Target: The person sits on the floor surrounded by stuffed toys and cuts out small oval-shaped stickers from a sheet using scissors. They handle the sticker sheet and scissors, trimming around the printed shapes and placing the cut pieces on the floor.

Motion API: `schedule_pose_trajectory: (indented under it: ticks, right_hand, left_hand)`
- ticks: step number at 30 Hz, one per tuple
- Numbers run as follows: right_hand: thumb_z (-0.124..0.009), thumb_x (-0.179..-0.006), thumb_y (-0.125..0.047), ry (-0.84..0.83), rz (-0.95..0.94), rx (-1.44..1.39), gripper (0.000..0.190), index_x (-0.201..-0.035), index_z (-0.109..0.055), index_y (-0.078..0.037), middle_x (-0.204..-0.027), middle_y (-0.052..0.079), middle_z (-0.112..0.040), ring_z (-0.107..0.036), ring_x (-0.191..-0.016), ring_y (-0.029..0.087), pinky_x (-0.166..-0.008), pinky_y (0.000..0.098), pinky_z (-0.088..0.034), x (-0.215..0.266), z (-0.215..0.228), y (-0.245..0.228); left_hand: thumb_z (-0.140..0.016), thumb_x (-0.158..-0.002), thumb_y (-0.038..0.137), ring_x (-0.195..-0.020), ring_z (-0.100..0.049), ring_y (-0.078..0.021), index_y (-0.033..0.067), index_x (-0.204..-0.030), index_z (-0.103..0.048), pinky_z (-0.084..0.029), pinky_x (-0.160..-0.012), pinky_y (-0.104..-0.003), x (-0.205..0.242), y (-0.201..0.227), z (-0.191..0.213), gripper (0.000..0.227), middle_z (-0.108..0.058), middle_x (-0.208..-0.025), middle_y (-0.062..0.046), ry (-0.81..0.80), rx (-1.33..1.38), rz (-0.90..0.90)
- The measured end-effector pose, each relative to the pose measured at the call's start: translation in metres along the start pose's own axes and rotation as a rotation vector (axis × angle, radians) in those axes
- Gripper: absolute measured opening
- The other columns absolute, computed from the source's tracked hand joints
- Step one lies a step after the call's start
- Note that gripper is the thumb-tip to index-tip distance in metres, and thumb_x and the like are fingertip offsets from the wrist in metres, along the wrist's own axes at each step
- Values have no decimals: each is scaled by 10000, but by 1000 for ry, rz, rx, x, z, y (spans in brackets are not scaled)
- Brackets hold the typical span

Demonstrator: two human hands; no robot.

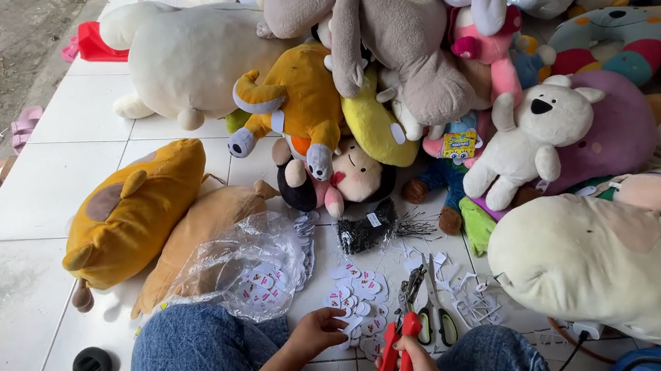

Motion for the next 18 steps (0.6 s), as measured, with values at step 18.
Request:
schedule_pose_trajectory:
  ticks: [18]
  right_hand:
    - [-503, -765, 61, -179, 299, 453, 477, -1207, -681, 36, -997, 204, -736, -707, -946, 314, -969, 445, -544, 3, -7, 4]
  left_hand:
    - [-379, -926, -54, -1036, -744, -377, 1, -1268, -637, -589, -921, -412, 30, 57, 0, 432, -747, -1195, -199, -6, 778, 18]
Point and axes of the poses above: each hand's wrist, its own x-axis away from the middle knuckle, its own z-axis out of the back of the hand, y = z × x, the point moved 3 cm from there along -x, towards the middle knuckle
